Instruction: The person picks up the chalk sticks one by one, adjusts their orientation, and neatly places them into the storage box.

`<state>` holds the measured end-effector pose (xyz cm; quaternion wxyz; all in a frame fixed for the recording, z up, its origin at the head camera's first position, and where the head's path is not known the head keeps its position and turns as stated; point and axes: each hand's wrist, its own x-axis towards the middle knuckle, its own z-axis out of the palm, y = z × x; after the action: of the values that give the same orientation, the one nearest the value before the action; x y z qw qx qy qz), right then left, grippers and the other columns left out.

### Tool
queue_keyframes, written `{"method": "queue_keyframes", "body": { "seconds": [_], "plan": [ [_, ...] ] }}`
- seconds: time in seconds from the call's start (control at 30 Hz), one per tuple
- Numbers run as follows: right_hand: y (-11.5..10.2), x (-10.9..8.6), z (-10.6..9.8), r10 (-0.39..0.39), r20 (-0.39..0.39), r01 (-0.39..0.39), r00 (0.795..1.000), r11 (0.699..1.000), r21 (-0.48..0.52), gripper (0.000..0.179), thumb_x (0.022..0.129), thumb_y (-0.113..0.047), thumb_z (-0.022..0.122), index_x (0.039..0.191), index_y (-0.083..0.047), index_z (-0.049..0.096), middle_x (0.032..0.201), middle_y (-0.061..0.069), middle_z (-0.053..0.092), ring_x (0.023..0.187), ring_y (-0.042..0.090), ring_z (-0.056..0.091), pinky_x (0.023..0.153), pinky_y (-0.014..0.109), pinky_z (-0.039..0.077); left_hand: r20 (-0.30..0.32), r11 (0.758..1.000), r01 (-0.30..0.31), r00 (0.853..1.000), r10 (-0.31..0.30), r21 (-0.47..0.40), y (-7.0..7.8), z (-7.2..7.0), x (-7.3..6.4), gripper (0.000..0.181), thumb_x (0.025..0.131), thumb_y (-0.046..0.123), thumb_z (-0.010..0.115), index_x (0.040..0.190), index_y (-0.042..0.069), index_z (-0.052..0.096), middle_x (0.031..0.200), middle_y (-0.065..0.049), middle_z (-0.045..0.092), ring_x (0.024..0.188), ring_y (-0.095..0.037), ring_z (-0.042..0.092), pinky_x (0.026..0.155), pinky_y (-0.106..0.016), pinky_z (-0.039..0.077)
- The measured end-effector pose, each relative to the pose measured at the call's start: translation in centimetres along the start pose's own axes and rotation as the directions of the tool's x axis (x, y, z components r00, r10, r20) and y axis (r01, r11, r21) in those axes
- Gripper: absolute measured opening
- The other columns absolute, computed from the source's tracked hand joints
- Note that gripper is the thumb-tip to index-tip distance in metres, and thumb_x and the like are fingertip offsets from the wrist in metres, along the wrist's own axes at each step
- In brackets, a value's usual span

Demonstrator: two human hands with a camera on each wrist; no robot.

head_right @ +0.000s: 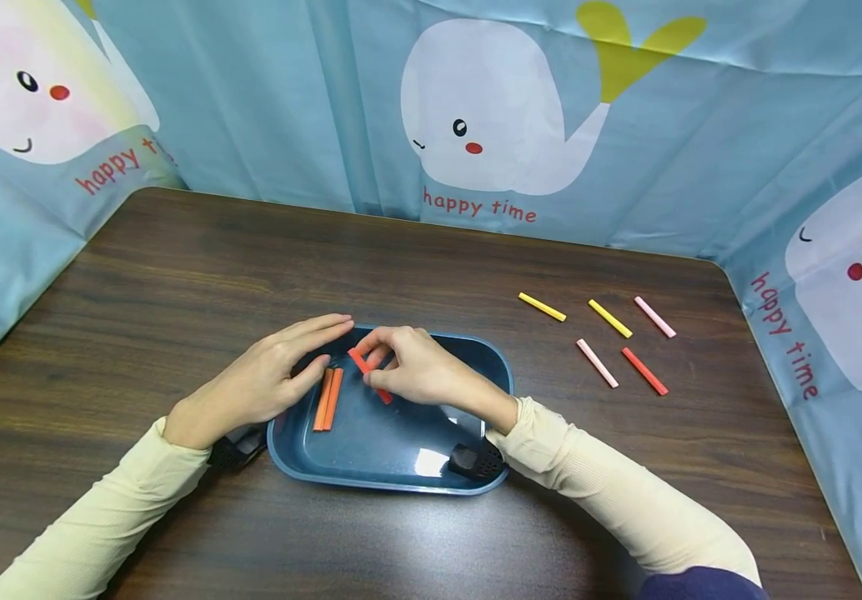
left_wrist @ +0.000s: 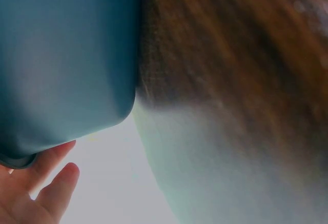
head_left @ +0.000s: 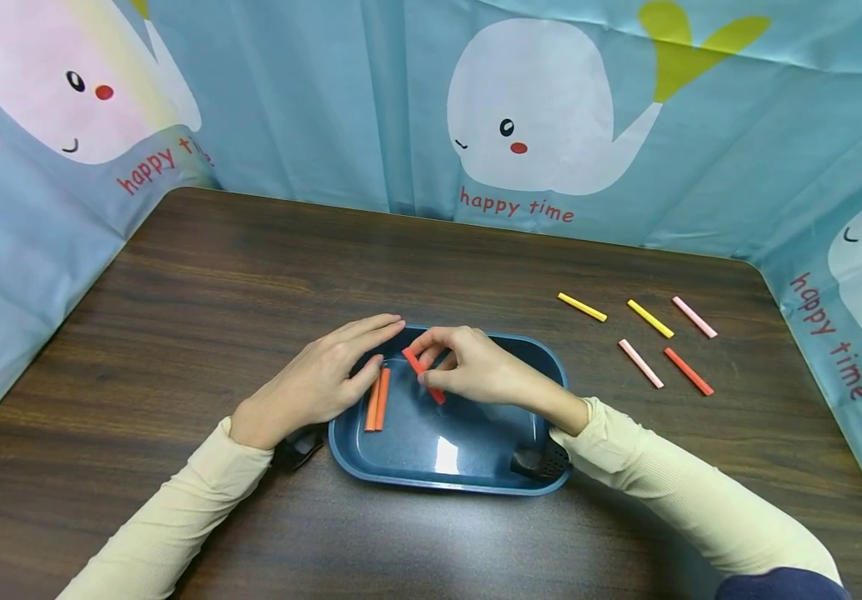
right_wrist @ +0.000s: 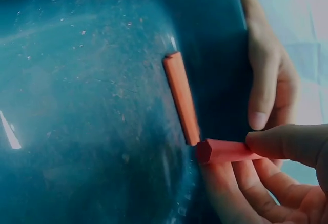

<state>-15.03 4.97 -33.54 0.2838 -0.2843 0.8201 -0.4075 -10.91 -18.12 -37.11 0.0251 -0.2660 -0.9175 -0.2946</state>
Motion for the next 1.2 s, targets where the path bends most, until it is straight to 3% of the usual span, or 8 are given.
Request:
{"method": "queue_keyframes", "body": {
  "seconds": [0.3,0.57,0.7,0.9,1.2],
  "plan": [
    [-0.1,0.8,1.1,0.06,-0.007,-0.06,0.998,0.994,-0.095,0.032,0.09,-0.006,0.066,0.122,-0.001,0.063,0.095,0.006,0.068,0.071,0.008,0.063,0.061,0.018,0.048,0.012,1.0,0.012,1.0,-0.012,-0.008,-0.1,0.0,0.0,0.05,0.099,0.014,0.054,0.148,0.011,0.047,0.154,-0.007,0.046,0.14,-0.025,0.046,0.112,-0.049,0.043],
    [-0.1,1.3,1.7,0.079,0.013,-0.077,0.997,0.987,-0.143,0.032,0.091,-0.008,0.067,0.122,-0.002,0.064,0.094,0.005,0.068,0.065,0.009,0.056,0.055,0.018,0.042,0.009,1.0,0.01,1.0,-0.01,-0.005,-0.1,0.0,0.0,0.049,0.099,0.015,0.054,0.148,0.011,0.047,0.153,-0.006,0.046,0.14,-0.025,0.046,0.112,-0.048,0.042],
    [-0.1,1.4,2.1,0.104,0.014,-0.101,0.994,0.985,-0.139,0.031,0.091,-0.007,0.068,0.121,-0.003,0.064,0.093,0.004,0.068,0.063,0.008,0.057,0.055,0.018,0.045,0.011,1.0,0.011,1.0,-0.011,-0.005,-0.1,0.0,0.0,0.05,0.099,0.015,0.054,0.148,0.011,0.047,0.154,-0.007,0.046,0.141,-0.025,0.046,0.113,-0.048,0.042],
    [0.2,1.6,2.4,0.133,0.035,-0.129,0.99,0.986,-0.104,0.032,0.091,-0.007,0.068,0.122,-0.002,0.062,0.091,0.005,0.069,0.061,0.009,0.063,0.054,0.02,0.051,0.005,1.0,0.003,1.0,-0.003,-0.003,-0.1,0.0,0.1,0.051,0.098,0.013,0.056,0.148,0.01,0.047,0.153,-0.009,0.046,0.14,-0.027,0.047,0.112,-0.05,0.042],
    [0.1,1.7,2.5,0.21,0.077,-0.214,0.975,0.975,0.053,0.042,0.092,-0.004,0.067,0.13,0.0,0.05,0.095,0.008,0.067,0.064,0.013,0.068,0.061,0.028,0.059,0.013,1.0,0.026,1.0,-0.026,0.002,0.2,0.0,0.1,0.052,0.097,0.013,0.058,0.148,0.011,0.047,0.153,-0.008,0.046,0.14,-0.027,0.047,0.112,-0.05,0.042]
  ]
}}
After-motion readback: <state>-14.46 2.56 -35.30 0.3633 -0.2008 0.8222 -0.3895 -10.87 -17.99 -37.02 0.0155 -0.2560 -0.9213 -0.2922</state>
